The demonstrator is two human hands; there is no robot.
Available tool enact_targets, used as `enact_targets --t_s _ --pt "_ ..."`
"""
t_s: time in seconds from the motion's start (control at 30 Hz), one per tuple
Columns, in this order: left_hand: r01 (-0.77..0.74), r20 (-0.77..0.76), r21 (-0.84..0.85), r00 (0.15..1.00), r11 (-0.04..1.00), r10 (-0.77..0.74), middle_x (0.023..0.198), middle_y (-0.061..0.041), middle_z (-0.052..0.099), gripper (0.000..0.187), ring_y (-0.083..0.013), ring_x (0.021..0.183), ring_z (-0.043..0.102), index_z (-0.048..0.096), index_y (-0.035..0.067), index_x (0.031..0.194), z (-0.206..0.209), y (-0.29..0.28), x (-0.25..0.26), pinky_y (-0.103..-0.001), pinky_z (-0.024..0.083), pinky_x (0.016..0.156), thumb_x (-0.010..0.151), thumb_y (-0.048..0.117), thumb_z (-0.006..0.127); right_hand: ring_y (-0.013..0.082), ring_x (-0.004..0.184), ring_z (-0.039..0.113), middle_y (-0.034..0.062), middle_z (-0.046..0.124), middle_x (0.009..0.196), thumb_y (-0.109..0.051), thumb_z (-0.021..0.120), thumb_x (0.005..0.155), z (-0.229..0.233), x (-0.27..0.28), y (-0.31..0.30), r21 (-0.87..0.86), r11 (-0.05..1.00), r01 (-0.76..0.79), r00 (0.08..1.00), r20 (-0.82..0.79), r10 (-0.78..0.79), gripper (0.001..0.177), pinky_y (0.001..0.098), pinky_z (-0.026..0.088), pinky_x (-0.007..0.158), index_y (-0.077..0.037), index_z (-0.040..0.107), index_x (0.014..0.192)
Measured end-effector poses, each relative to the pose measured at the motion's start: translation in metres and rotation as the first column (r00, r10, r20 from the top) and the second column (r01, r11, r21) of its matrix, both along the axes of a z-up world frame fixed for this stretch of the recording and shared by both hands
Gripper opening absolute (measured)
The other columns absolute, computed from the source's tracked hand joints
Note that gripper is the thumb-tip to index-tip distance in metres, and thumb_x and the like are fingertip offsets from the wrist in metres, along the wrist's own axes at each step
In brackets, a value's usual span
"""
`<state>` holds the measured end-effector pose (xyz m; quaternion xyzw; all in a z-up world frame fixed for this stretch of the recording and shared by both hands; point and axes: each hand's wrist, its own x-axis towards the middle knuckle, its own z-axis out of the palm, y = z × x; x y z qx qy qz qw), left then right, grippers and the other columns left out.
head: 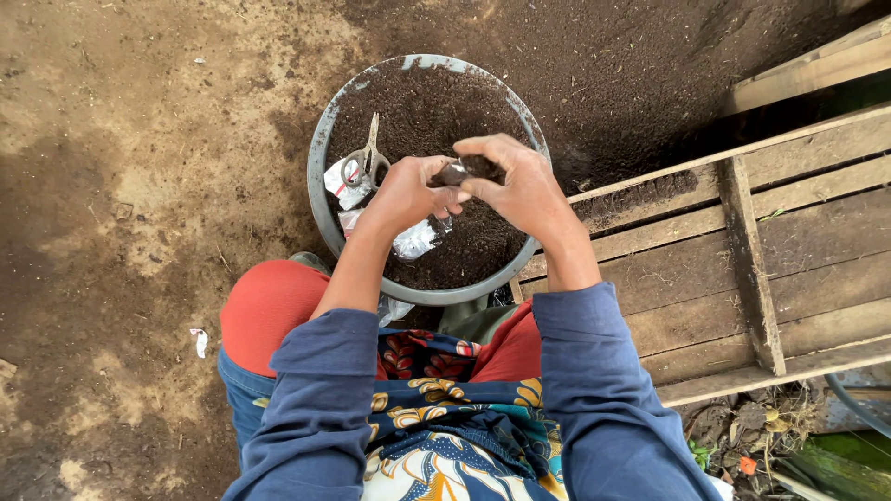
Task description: The person sits on the ground and repeatedly scoops soil from a bucket, wraps small amounts in plastic, and places the wrapped bundles into a wooden crate. The person uses scissors to cut the plastic and continues the process throughout the clip.
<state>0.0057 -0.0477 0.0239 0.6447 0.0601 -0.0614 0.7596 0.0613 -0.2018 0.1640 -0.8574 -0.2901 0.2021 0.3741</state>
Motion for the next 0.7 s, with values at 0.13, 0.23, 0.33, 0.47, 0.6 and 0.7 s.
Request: enact_targets --t_s 0.13,0.23,0.33,0.47,0.6,0.7 --pt "-0.072 0.013 -0.006 0.997 0.997 0.072 0.085 -0.022 0.077 0.031 -0.0204 0.076 0.078 0.072 -0.003 0.117 -0.008 -0.007 0.008 -0.025 0.068 0.066 0.087 -0.001 0.077 0.0336 0.101 0.070 0.0123 0.064 0.109 -0.023 0.089 0.088 -0.029 0.006 -0.010 0.060 0.998 0.022 0.950 0.309 -0.040 0.032 0.0394 0.063 0.083 -0.005 0.073 0.109" --pt "-0.098 0.035 0.033 0.995 0.995 0.096 0.091 -0.027 0.076 0.032 -0.0264 0.082 0.079 0.071 -0.004 0.120 -0.011 -0.010 0.008 -0.031 0.070 0.070 0.088 -0.002 0.076 0.0267 0.087 0.070 0.0055 0.061 0.094 -0.029 0.092 0.086 -0.047 0.011 -0.009 0.020 0.999 0.028 0.911 0.411 -0.034 0.027 0.0366 0.063 0.072 -0.009 0.075 0.093" --pt "-0.092 -0.036 0.042 0.995 0.995 0.094 0.087 -0.025 0.076 0.037 -0.0242 0.076 0.079 0.071 -0.004 0.121 -0.004 -0.008 0.004 -0.027 0.070 0.066 0.084 -0.004 0.080 0.0146 0.068 0.068 -0.0007 0.066 0.074 -0.026 0.089 0.087 -0.053 0.010 -0.004 0.072 0.990 0.118 0.947 0.291 -0.134 0.016 0.0287 0.055 0.058 -0.017 0.076 0.081" --pt "-0.056 -0.023 0.077 0.998 0.995 0.058 0.079 -0.022 0.076 0.034 -0.0206 0.069 0.077 0.072 -0.005 0.113 0.007 -0.001 0.000 -0.026 0.069 0.063 0.082 0.004 0.084 0.0119 0.062 0.063 0.0015 0.072 0.075 -0.020 0.081 0.091 -0.041 0.007 0.002 0.144 0.981 0.130 0.984 0.104 -0.146 0.007 0.0259 0.053 0.056 -0.017 0.077 0.087" --pt "-0.100 -0.086 -0.106 0.992 0.989 0.091 0.078 -0.018 0.074 0.032 -0.0158 0.072 0.074 0.073 -0.002 0.104 0.000 -0.002 0.005 -0.022 0.067 0.062 0.083 0.017 0.088 0.0082 0.062 0.064 0.0060 0.074 0.091 -0.007 0.062 0.103 -0.057 0.027 -0.009 0.400 0.881 0.254 0.962 -0.009 -0.273 0.007 0.0209 0.052 0.055 -0.009 0.067 0.108" --pt "-0.104 -0.113 -0.120 0.989 0.987 0.090 0.082 -0.010 0.068 0.029 -0.0134 0.075 0.067 0.076 0.006 0.103 0.020 0.003 0.003 -0.023 0.061 0.060 0.085 0.023 0.089 0.0280 0.104 0.072 0.0100 0.072 0.112 -0.012 0.075 0.093 -0.126 0.047 -0.027 -0.403 0.899 0.170 0.976 0.197 -0.096 0.027 0.0397 0.059 0.093 -0.013 0.071 0.120"
